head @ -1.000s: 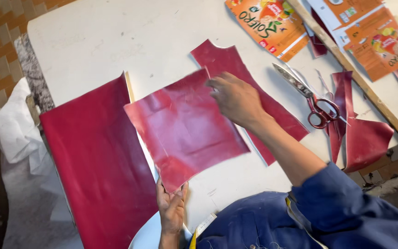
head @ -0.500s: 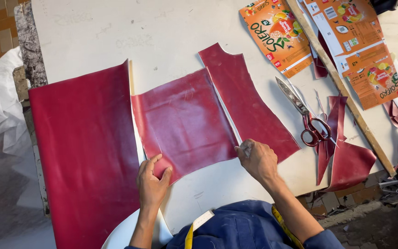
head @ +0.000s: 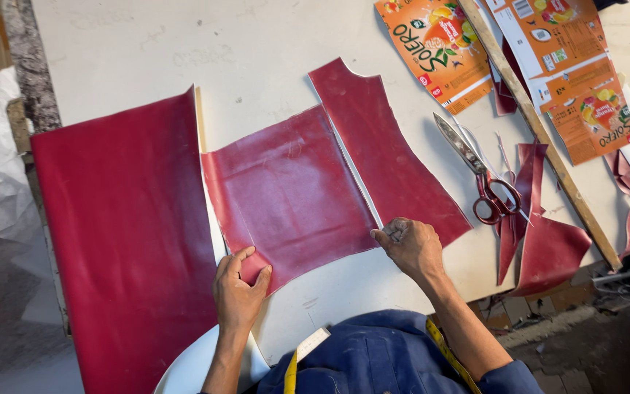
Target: The person cuts pattern pieces from a large red leather sheet on a workbench, following white chalk outlines with scissors. They lift and reposition the leather, cut along curved marked lines, set cut pieces aside, and move scraps away while arranging the finished pieces on the table.
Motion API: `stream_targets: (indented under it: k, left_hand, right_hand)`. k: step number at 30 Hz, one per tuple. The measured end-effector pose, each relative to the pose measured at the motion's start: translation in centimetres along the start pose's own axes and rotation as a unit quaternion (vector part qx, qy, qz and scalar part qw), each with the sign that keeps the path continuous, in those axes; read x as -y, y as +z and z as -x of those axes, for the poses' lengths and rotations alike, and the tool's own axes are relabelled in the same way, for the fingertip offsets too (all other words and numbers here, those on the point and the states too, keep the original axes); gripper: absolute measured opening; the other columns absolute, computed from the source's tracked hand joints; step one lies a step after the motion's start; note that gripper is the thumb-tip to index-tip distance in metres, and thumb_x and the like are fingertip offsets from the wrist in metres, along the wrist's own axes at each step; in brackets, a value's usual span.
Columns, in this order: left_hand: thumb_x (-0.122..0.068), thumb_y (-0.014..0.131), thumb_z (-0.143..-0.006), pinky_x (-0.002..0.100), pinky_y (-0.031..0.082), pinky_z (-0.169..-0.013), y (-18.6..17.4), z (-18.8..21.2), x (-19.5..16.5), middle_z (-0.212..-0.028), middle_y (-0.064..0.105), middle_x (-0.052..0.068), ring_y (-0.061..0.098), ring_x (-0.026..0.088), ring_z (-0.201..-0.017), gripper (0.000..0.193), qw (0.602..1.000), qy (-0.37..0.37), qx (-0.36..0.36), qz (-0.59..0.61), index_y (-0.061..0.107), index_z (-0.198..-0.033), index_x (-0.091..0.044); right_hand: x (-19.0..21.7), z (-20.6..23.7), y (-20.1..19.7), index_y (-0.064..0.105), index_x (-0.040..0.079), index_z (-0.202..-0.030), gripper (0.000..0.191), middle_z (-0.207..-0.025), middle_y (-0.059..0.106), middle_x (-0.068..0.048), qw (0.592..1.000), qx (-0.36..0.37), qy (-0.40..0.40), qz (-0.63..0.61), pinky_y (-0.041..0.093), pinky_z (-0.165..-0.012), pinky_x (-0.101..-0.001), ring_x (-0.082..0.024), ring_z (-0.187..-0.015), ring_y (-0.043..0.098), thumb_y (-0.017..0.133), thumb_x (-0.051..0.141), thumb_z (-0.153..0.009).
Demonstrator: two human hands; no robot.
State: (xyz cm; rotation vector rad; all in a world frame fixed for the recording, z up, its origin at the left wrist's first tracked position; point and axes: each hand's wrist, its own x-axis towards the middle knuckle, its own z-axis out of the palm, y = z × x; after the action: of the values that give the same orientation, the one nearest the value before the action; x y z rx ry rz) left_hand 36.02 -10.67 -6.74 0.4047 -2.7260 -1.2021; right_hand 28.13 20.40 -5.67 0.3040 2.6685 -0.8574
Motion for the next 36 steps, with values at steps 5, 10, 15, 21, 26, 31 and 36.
stream_targets:
  k: [5, 10, 15, 21, 26, 31, 36]
  left_hand:
    - [-0.014, 0.082, -0.080, 0.039, 0.054, -0.072, -0.5, 1.3, -0.3, -0.092, 0.068, 0.009, 0.066, 0.025, -0.078, 0.036, 0.997, -0.073, 0.029, -0.015, 0.075, -0.114, -0.007]
    - [-0.013, 0.081, -0.080, 0.036, 0.050, -0.060, -0.9, 2.6, -0.4, -0.081, 0.066, 0.007, 0.059, 0.019, -0.063, 0.029, 0.995, -0.083, 0.054, -0.001, 0.078, -0.108, -0.007]
    - [-0.014, 0.082, -0.081, 0.034, 0.049, -0.056, -0.8, 2.3, -0.4, -0.075, 0.064, 0.005, 0.055, 0.015, -0.058, 0.026, 0.996, -0.072, 0.042, -0.018, 0.079, -0.106, -0.007]
    - [-0.013, 0.081, -0.083, 0.035, 0.049, -0.060, -0.4, 0.2, -0.2, -0.079, 0.064, 0.006, 0.057, 0.017, -0.062, 0.027, 1.000, -0.004, -0.002, -0.015, 0.077, -0.108, -0.005]
    - [-0.014, 0.084, -0.081, 0.036, 0.050, -0.060, -0.3, -0.2, -0.1, -0.079, 0.066, 0.007, 0.059, 0.017, -0.063, 0.027, 1.000, 0.003, 0.001, -0.027, 0.077, -0.105, -0.005]
    - [-0.015, 0.085, -0.079, 0.037, 0.049, -0.058, 0.0, -0.2, 0.1, -0.082, 0.066, 0.008, 0.058, 0.020, -0.061, 0.029, 0.999, -0.028, 0.006, -0.023, 0.077, -0.105, -0.006]
    - [-0.015, 0.085, -0.078, 0.035, 0.051, -0.061, 0.1, -0.2, 0.0, -0.087, 0.068, 0.008, 0.062, 0.018, -0.067, 0.029, 1.000, 0.007, -0.014, -0.016, 0.076, -0.104, -0.005]
  right_hand:
    - [-1.3, 1.2, -0.8, 0.078, 0.010, -0.087, 0.025, -0.063, 0.071, -0.007, 0.999, 0.035, -0.011, -0.005, 0.057, -0.059, -0.0378, -0.020, -0.055, 0.068, 0.074, 0.035, -0.088]
    - [-2.5, 2.2, -1.1, 0.078, 0.007, -0.084, 0.027, -0.061, 0.070, -0.008, 0.999, 0.033, -0.026, 0.026, 0.055, -0.060, -0.0370, -0.020, -0.055, 0.067, 0.078, 0.034, -0.084]
    - [-2.4, 2.2, -0.6, 0.079, 0.009, -0.084, 0.024, -0.063, 0.071, -0.006, 1.000, 0.021, -0.015, 0.010, 0.056, -0.058, -0.0363, -0.019, -0.055, 0.068, 0.076, 0.033, -0.085]
    - [-1.3, 0.5, 0.0, 0.080, 0.010, -0.088, 0.026, -0.063, 0.072, -0.007, 1.000, -0.005, -0.006, 0.014, 0.056, -0.060, -0.0371, -0.020, -0.056, 0.069, 0.076, 0.036, -0.086]
    - [-3.0, 0.4, -1.1, 0.076, 0.012, -0.106, 0.029, -0.097, 0.075, -0.008, 0.986, -0.105, -0.107, 0.069, 0.056, -0.080, -0.0371, -0.024, -0.087, 0.070, 0.066, 0.039, -0.100]
    - [-5.3, -0.2, -1.2, 0.057, 0.015, -0.147, 0.055, -0.159, 0.046, -0.015, 0.924, -0.194, -0.263, 0.199, 0.027, -0.116, -0.0525, -0.037, -0.150, 0.033, 0.059, 0.042, -0.098]
    - [-5.9, -1.0, 0.2, 0.043, 0.021, -0.156, 0.064, -0.168, 0.028, -0.013, 0.942, -0.143, -0.217, 0.211, 0.011, -0.121, -0.0523, -0.037, -0.157, 0.012, 0.053, 0.045, -0.098]
